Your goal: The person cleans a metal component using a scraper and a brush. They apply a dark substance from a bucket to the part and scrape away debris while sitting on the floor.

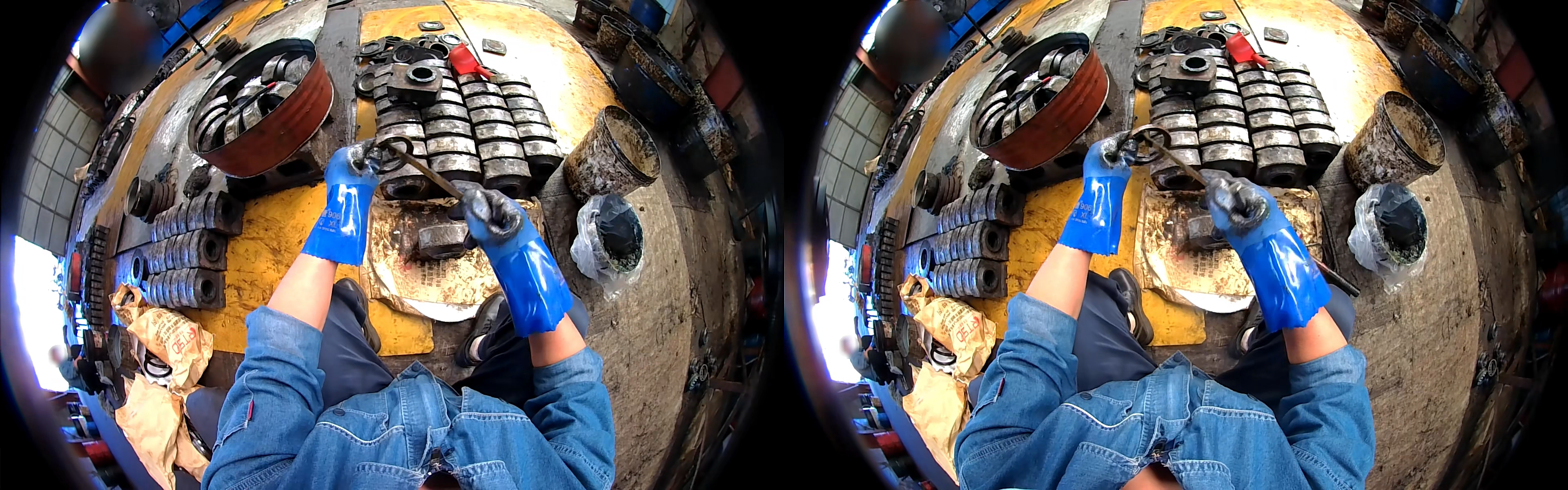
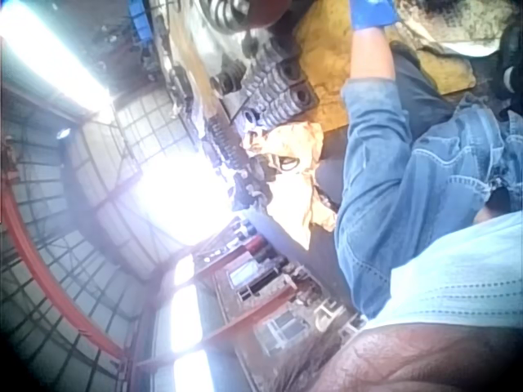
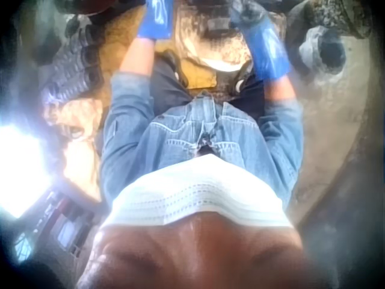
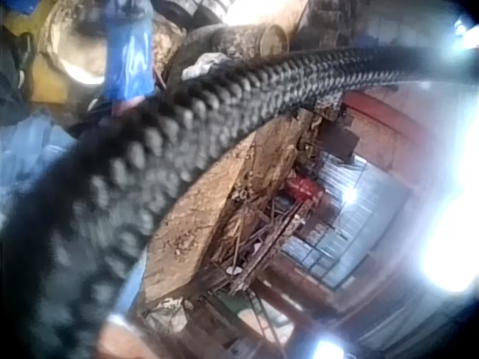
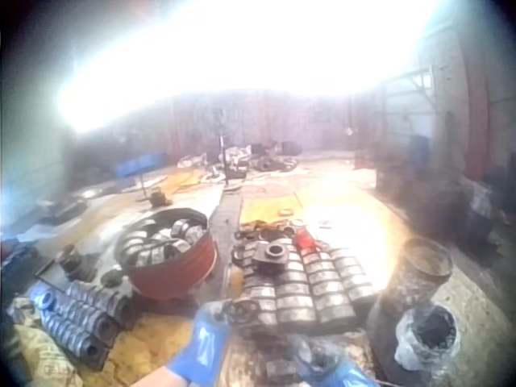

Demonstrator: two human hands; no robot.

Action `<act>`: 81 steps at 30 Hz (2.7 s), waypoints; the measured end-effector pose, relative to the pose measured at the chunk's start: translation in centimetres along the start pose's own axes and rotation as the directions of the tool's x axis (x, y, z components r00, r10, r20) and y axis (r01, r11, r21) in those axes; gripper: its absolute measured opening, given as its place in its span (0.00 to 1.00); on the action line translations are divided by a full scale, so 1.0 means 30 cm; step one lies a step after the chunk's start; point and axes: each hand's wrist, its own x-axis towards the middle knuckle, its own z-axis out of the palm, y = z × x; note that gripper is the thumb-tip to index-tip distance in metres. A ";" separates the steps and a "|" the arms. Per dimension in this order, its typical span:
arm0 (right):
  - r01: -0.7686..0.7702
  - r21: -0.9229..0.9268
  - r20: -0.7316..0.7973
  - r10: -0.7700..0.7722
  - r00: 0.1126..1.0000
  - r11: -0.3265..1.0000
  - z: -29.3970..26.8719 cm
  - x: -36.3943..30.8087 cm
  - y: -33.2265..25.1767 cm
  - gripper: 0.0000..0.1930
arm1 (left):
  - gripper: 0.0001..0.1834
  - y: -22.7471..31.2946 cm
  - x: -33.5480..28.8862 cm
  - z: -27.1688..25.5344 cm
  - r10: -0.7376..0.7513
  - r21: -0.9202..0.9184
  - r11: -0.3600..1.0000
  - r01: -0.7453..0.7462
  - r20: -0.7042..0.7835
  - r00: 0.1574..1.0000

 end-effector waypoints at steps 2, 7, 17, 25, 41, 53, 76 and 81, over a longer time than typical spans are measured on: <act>0.180 -0.125 0.017 -0.179 0.984 0.976 0.001 -0.019 -0.010 0.09 | 0.09 0.016 0.003 -0.038 -0.102 -0.047 0.994 0.101 -0.027 0.994; 0.074 0.074 -0.021 -0.073 0.997 0.995 0.005 0.088 0.195 0.13 | 0.12 0.006 0.013 -0.048 -0.300 -0.355 0.894 0.275 -0.016 0.954; -0.299 0.750 0.189 0.243 0.952 0.590 0.044 0.000 0.052 0.19 | 0.12 -0.001 0.003 -0.044 -0.259 -0.389 0.882 0.267 0.073 0.963; -0.555 0.825 0.488 0.360 0.795 0.109 0.120 0.012 0.062 0.22 | 0.10 0.044 -0.011 -0.065 -0.300 -0.439 0.856 0.273 0.009 0.954; -0.485 0.847 0.347 0.464 0.815 0.218 0.019 -0.028 0.009 0.15 | 0.11 0.119 -0.052 -0.171 -0.457 -0.578 0.638 0.509 0.247 0.854; -0.533 0.825 0.406 0.459 0.791 0.189 0.034 -0.001 0.054 0.15 | 0.10 0.096 -0.053 -0.158 -0.448 -0.526 0.681 0.509 0.251 0.858; -0.400 0.894 0.254 0.510 0.822 0.201 -0.028 0.026 0.106 0.16 | 0.09 0.111 -0.051 -0.130 -0.469 -0.181 0.807 0.562 0.380 0.797; -0.476 0.848 0.399 0.309 0.863 0.234 -0.067 0.011 0.095 0.17 | 0.08 0.100 -0.013 -0.059 -0.475 0.151 0.876 0.457 0.427 0.769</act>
